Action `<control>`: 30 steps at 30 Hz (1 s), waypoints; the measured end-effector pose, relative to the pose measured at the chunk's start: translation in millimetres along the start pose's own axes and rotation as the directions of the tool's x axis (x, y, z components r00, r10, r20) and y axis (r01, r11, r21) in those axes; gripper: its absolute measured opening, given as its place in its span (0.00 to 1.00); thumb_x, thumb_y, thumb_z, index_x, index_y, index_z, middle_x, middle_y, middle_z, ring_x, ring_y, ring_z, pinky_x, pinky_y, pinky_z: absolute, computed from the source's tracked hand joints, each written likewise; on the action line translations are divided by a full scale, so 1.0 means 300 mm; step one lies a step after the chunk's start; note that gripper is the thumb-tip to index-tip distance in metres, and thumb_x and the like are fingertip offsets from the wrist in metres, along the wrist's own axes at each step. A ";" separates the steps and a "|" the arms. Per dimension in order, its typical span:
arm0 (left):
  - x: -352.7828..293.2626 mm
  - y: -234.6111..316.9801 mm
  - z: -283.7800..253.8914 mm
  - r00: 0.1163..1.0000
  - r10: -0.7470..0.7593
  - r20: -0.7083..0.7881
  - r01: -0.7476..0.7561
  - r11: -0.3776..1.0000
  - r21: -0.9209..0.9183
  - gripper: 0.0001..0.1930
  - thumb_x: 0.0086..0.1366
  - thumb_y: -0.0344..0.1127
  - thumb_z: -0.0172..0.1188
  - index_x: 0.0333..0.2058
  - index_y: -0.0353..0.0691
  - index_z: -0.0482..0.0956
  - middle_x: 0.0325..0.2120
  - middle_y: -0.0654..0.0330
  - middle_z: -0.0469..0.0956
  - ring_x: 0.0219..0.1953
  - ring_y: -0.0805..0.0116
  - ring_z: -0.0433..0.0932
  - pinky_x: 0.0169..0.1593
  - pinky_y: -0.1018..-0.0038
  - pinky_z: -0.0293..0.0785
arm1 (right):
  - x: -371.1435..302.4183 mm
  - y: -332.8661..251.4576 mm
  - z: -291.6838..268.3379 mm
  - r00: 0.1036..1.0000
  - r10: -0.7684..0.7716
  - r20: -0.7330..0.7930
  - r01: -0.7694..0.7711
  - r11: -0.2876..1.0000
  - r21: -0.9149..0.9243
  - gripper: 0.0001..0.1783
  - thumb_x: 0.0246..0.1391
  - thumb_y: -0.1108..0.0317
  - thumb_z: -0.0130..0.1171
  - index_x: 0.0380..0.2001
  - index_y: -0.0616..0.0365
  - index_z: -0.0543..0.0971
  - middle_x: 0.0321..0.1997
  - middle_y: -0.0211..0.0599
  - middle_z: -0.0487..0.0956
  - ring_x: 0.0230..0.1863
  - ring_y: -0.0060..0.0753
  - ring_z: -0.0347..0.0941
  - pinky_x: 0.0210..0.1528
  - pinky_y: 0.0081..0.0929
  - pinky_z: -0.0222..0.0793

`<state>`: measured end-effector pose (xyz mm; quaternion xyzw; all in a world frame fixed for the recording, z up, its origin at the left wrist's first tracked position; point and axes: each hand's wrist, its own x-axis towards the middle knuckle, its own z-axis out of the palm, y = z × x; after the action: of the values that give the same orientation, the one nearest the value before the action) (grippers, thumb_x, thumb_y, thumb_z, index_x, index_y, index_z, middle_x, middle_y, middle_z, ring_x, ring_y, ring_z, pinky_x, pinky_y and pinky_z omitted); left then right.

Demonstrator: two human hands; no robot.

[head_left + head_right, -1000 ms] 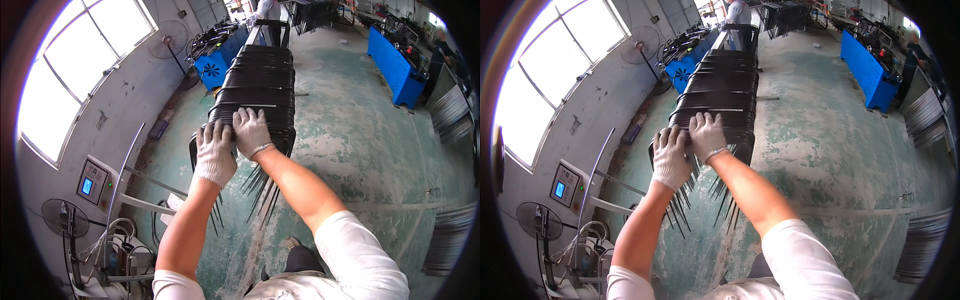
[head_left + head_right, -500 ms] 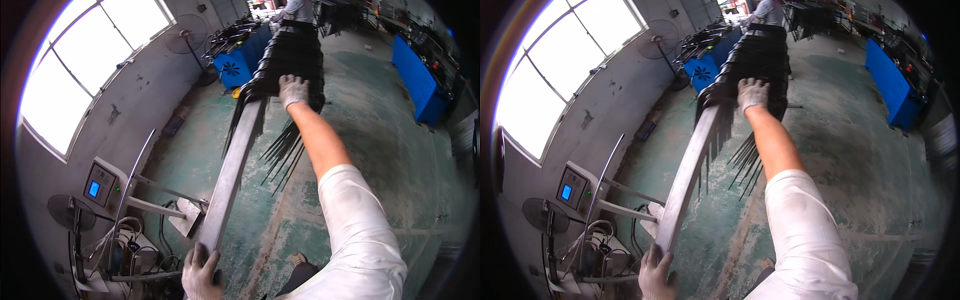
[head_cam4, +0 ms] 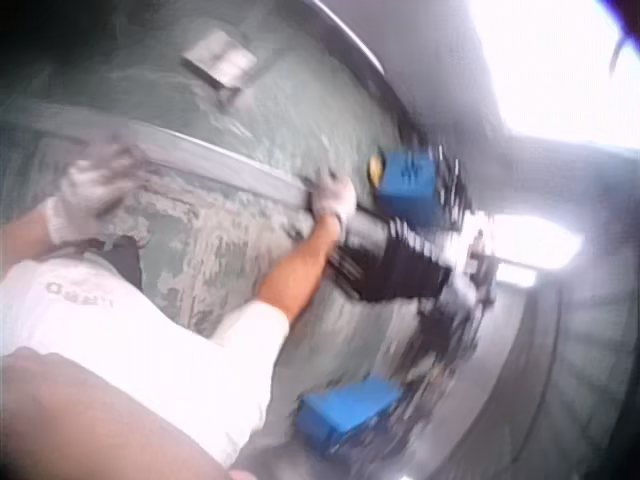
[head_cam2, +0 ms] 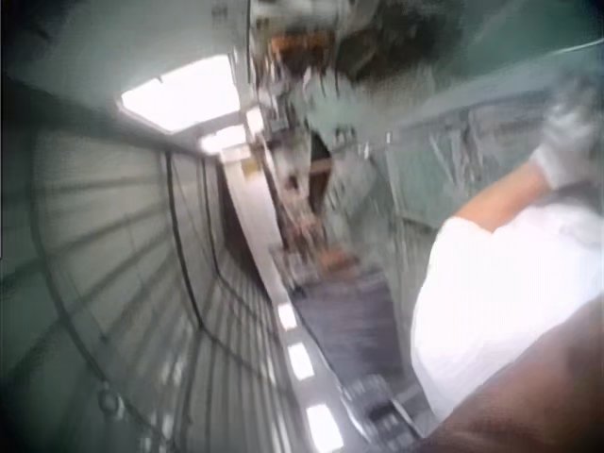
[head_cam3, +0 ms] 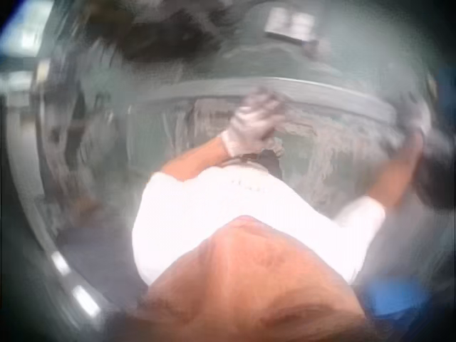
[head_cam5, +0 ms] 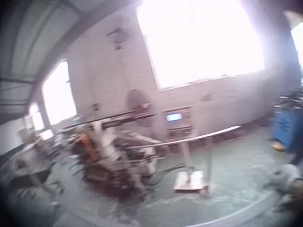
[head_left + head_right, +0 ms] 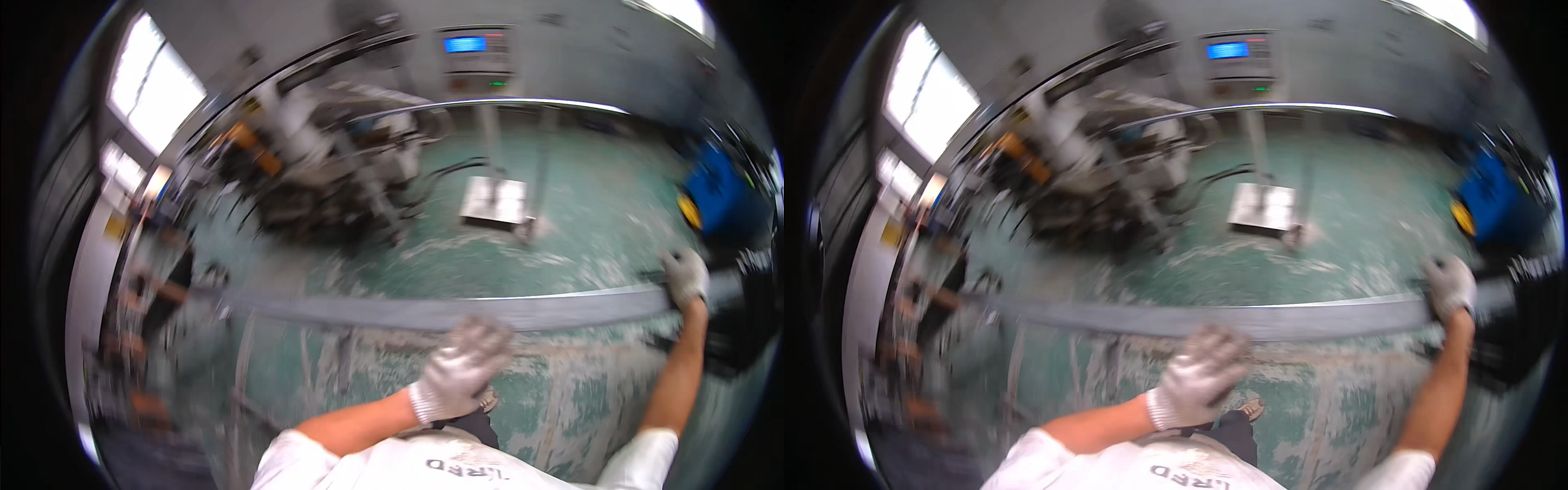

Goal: The person repeatedly picks up bundles of long metal rods, feeds them into a bending machine, and removes the bent pieces to place them on a nearby rack. The process is repeated continuously throughout the clip.

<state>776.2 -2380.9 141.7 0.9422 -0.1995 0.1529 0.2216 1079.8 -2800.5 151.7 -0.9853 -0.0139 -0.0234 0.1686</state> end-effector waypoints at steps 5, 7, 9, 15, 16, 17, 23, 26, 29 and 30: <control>-0.500 -0.177 -0.047 0.923 -0.269 0.276 0.340 0.906 -0.254 0.21 0.63 0.32 0.68 0.56 0.40 0.87 0.57 0.47 0.86 0.63 0.45 0.82 0.70 0.46 0.75 | 0.214 0.372 0.181 0.997 0.056 0.052 -0.064 0.985 0.161 0.27 0.63 0.51 0.66 0.47 0.70 0.86 0.41 0.51 0.88 0.45 0.52 0.84 0.53 0.46 0.78; -0.825 -0.243 -0.050 0.781 -0.555 0.286 0.622 0.734 -0.274 0.20 0.65 0.34 0.67 0.56 0.39 0.87 0.53 0.46 0.87 0.58 0.44 0.84 0.65 0.51 0.79 | 0.235 0.303 0.238 0.991 -0.017 0.129 -0.030 0.935 0.352 0.24 0.69 0.51 0.64 0.39 0.68 0.84 0.31 0.36 0.81 0.35 0.31 0.75 0.43 0.39 0.73; -1.153 -0.353 -0.051 0.740 -0.651 0.166 0.672 0.709 -0.215 0.18 0.67 0.35 0.66 0.54 0.40 0.88 0.50 0.46 0.88 0.56 0.42 0.86 0.63 0.52 0.81 | 0.184 0.364 0.202 0.996 0.046 0.079 -0.064 0.967 0.245 0.27 0.73 0.49 0.60 0.35 0.68 0.84 0.28 0.35 0.79 0.33 0.33 0.72 0.44 0.42 0.72; -1.990 -0.427 -0.199 0.126 -0.989 0.077 0.943 0.096 -0.318 0.18 0.70 0.40 0.66 0.54 0.42 0.89 0.52 0.48 0.90 0.56 0.45 0.88 0.61 0.54 0.83 | -0.088 -0.350 0.457 0.996 -0.082 0.025 0.078 0.987 0.139 0.38 0.79 0.38 0.52 0.40 0.68 0.86 0.34 0.48 0.85 0.38 0.42 0.79 0.48 0.45 0.74; -2.102 -0.448 -0.204 0.026 -0.997 0.074 0.933 -0.002 -0.359 0.18 0.69 0.41 0.65 0.54 0.43 0.89 0.52 0.49 0.90 0.56 0.46 0.88 0.61 0.55 0.83 | -0.168 -0.498 0.500 0.994 -0.102 -0.050 0.104 0.994 0.040 0.38 0.79 0.37 0.51 0.40 0.68 0.86 0.37 0.51 0.86 0.40 0.46 0.82 0.50 0.45 0.74; -2.217 -0.478 -0.190 -0.017 -1.000 0.009 0.934 -0.019 -0.356 0.17 0.70 0.41 0.66 0.53 0.43 0.90 0.52 0.49 0.90 0.56 0.46 0.88 0.60 0.56 0.84 | -0.269 -0.645 0.559 0.988 -0.149 -0.050 0.152 0.986 0.069 0.38 0.79 0.38 0.51 0.41 0.68 0.87 0.38 0.52 0.87 0.41 0.49 0.82 0.51 0.45 0.75; -2.447 -0.683 -0.308 -0.049 -0.998 0.025 0.830 -0.055 -0.555 0.16 0.70 0.40 0.66 0.51 0.41 0.90 0.49 0.48 0.91 0.54 0.50 0.90 0.59 0.60 0.84 | -0.918 -1.558 0.762 0.718 -0.505 -0.480 0.475 0.859 -0.193 0.27 0.85 0.51 0.47 0.61 0.60 0.87 0.67 0.47 0.85 0.69 0.51 0.78 0.73 0.40 0.66; -2.493 -0.889 -0.337 0.038 -0.999 -0.003 0.769 0.032 -0.639 0.15 0.72 0.39 0.66 0.52 0.41 0.88 0.48 0.49 0.91 0.53 0.53 0.91 0.58 0.62 0.85 | -1.275 -1.979 0.931 0.391 -0.518 -0.761 0.487 0.818 -0.307 0.25 0.86 0.58 0.47 0.75 0.56 0.78 0.77 0.46 0.78 0.81 0.56 0.68 0.80 0.59 0.60; -2.591 -1.086 -0.420 0.191 -0.980 -0.049 0.690 0.169 -0.704 0.13 0.71 0.35 0.67 0.52 0.40 0.88 0.48 0.52 0.90 0.50 0.53 0.90 0.57 0.62 0.85 | -1.446 -2.293 1.167 0.340 -0.413 -0.845 0.444 0.862 -0.243 0.37 0.83 0.53 0.54 0.81 0.68 0.63 0.84 0.67 0.62 0.84 0.73 0.58 0.82 0.65 0.57; -2.608 -1.145 -0.547 0.246 -0.969 0.012 0.785 0.193 -0.589 0.14 0.71 0.36 0.67 0.52 0.41 0.88 0.49 0.51 0.90 0.51 0.51 0.90 0.56 0.60 0.85 | -1.512 -2.404 1.236 0.331 -0.406 -0.852 0.420 0.872 -0.253 0.43 0.81 0.51 0.57 0.82 0.72 0.58 0.85 0.74 0.58 0.84 0.77 0.55 0.82 0.66 0.57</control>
<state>212.5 -1778.7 -135.0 0.7397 0.4050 0.1104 0.5260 616.9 -2006.2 18.4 -0.7870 -0.1732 -0.5740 0.1452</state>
